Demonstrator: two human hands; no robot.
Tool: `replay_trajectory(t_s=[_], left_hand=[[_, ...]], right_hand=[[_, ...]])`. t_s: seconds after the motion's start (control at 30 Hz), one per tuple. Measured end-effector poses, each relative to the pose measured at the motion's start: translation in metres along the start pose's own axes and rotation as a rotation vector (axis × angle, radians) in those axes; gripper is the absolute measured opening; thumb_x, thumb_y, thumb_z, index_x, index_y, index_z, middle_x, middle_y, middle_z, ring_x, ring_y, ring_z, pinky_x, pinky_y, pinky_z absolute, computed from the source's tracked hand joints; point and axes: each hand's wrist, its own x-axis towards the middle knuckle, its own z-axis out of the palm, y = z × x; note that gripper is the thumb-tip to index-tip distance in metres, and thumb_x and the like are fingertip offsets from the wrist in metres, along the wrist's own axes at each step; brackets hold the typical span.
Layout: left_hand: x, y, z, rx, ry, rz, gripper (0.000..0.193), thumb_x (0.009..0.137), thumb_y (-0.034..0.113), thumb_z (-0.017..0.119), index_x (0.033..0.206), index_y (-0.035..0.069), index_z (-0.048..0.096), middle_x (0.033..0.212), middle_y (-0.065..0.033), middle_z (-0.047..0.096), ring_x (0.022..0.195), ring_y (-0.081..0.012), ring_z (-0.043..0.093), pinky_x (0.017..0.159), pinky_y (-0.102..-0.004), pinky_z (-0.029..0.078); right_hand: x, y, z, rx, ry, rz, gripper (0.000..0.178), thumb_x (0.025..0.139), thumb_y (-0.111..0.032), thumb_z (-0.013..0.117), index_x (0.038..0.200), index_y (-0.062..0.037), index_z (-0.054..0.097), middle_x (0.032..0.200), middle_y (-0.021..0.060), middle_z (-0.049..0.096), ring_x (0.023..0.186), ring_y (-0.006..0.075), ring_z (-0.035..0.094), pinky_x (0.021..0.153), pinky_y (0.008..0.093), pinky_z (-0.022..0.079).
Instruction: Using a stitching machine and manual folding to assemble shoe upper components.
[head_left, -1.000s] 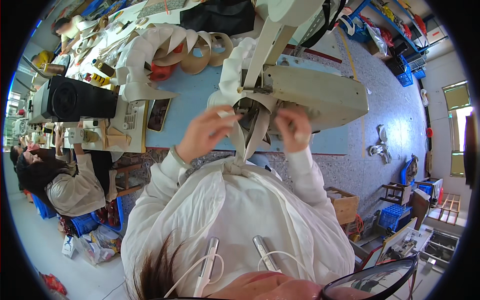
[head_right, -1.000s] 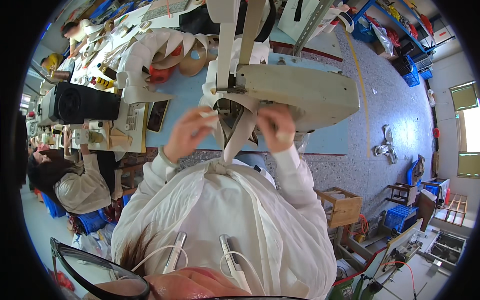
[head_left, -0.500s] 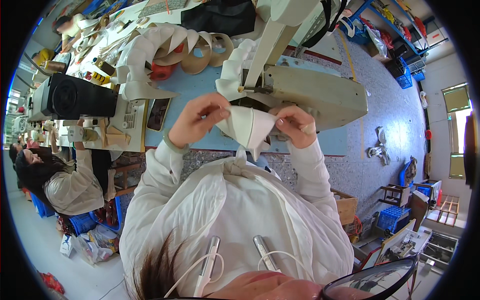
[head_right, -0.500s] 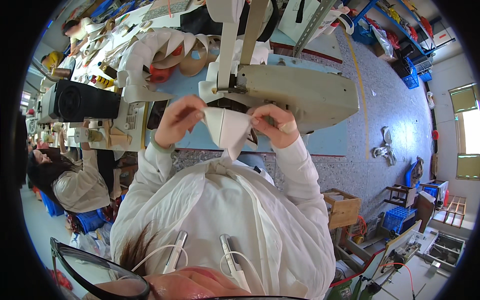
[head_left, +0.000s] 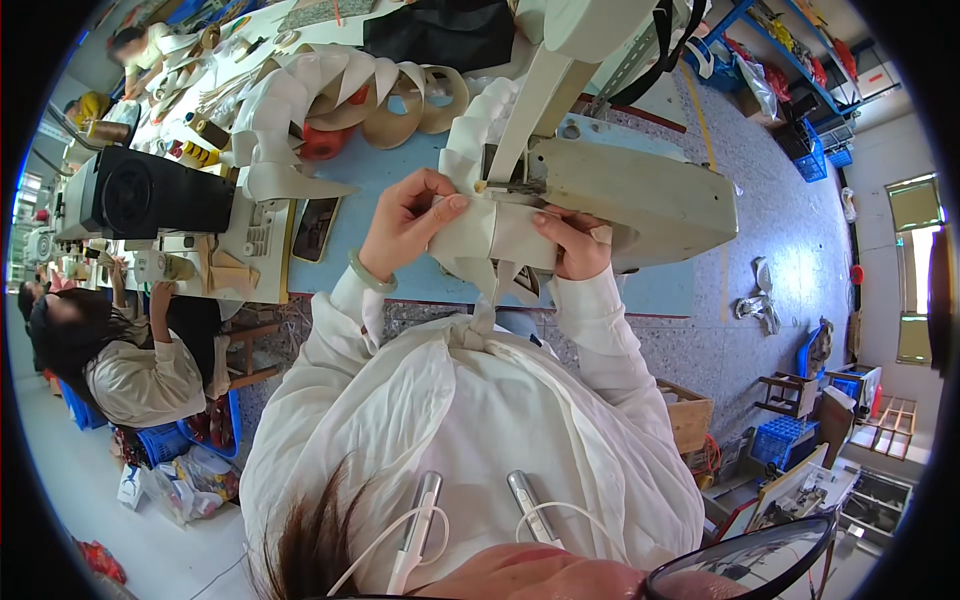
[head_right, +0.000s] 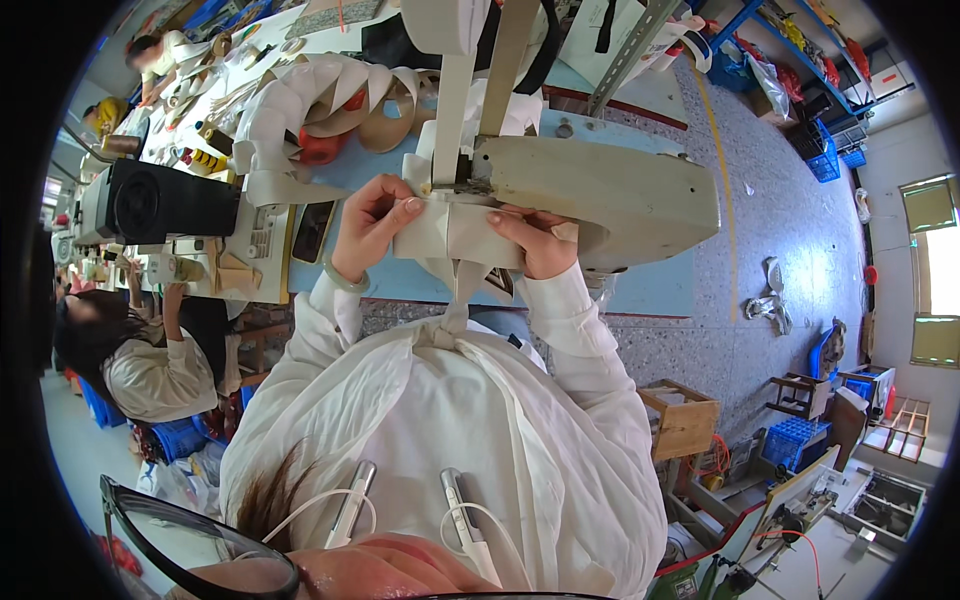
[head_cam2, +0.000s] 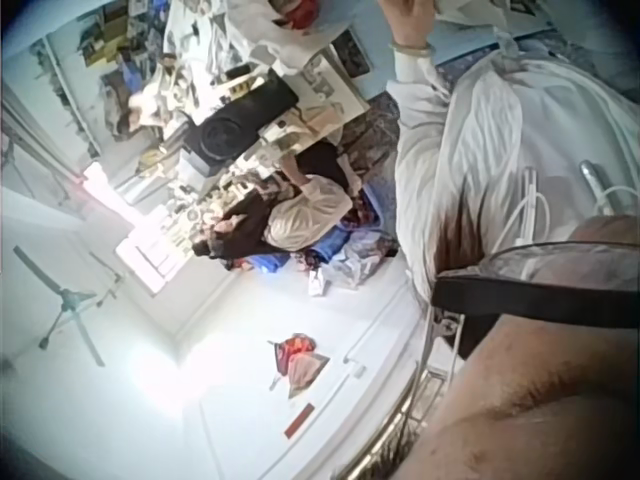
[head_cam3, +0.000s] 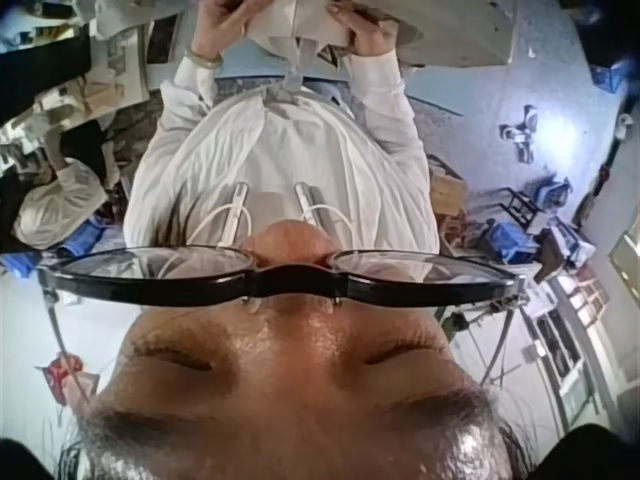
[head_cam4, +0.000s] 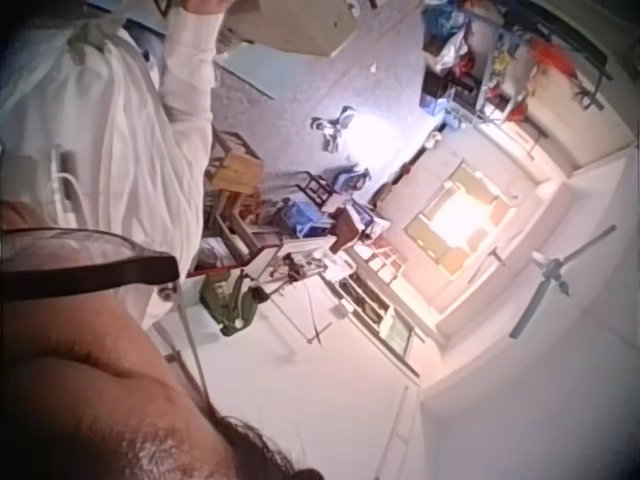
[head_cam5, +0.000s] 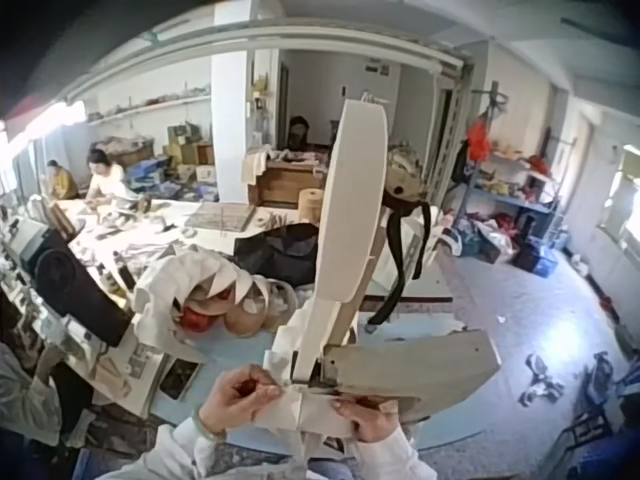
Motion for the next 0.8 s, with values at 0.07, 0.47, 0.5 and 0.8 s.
replay_trajectory(t_s=[0.07, 0.47, 0.5, 0.8], left_hand=[[0.003, -0.005, 0.001, -0.09, 0.034, 0.001, 0.011, 0.088, 0.012, 0.064, 0.088, 0.004, 0.056, 0.077, 0.0046, 0.054, 0.069, -0.0009, 0.047, 0.058, -0.0168, 0.037], [0.021, 0.004, 0.008, 0.146, 0.396, 0.125, 0.011, 0.086, 0.01, 0.064, 0.093, 0.003, 0.059, 0.075, 0.0034, 0.051, 0.054, -0.0028, 0.035, 0.048, -0.0192, 0.03], [0.009, 0.01, 0.012, 0.317, 0.487, 0.271, 0.013, 0.084, 0.008, 0.065, 0.094, 0.002, 0.059, 0.076, 0.0018, 0.051, 0.054, -0.0035, 0.035, 0.048, -0.0197, 0.03], [-0.043, -0.005, 0.018, 0.533, -0.177, 0.303, 0.021, 0.077, 0.005, 0.067, 0.099, 0.005, 0.065, 0.103, -0.0117, 0.064, 0.084, -0.0257, 0.064, 0.066, -0.03, 0.051]], right_hand=[[0.006, -0.005, 0.008, 0.074, 0.03, 0.069, 0.033, 0.07, 0.002, 0.072, 0.1, -0.0003, 0.06, 0.081, 0.0064, 0.064, 0.079, 0.0158, 0.061, 0.064, 0.027, 0.05], [0.066, 0.064, -0.06, -0.265, -0.09, -0.236, 0.025, 0.085, -0.014, 0.065, 0.109, -0.0069, 0.06, 0.099, 0.0047, 0.063, 0.087, 0.0167, 0.061, 0.075, 0.0303, 0.051], [0.05, 0.049, -0.053, -0.706, 0.093, -0.412, 0.026, 0.085, -0.014, 0.065, 0.11, -0.0063, 0.06, 0.1, 0.0043, 0.063, 0.087, 0.0168, 0.061, 0.076, 0.0302, 0.051], [-0.022, 0.0, -0.004, -1.081, -0.444, -0.708, 0.021, 0.071, -0.006, 0.07, 0.091, -0.007, 0.064, 0.093, 0.0063, 0.065, 0.089, 0.0279, 0.058, 0.079, 0.036, 0.047]])
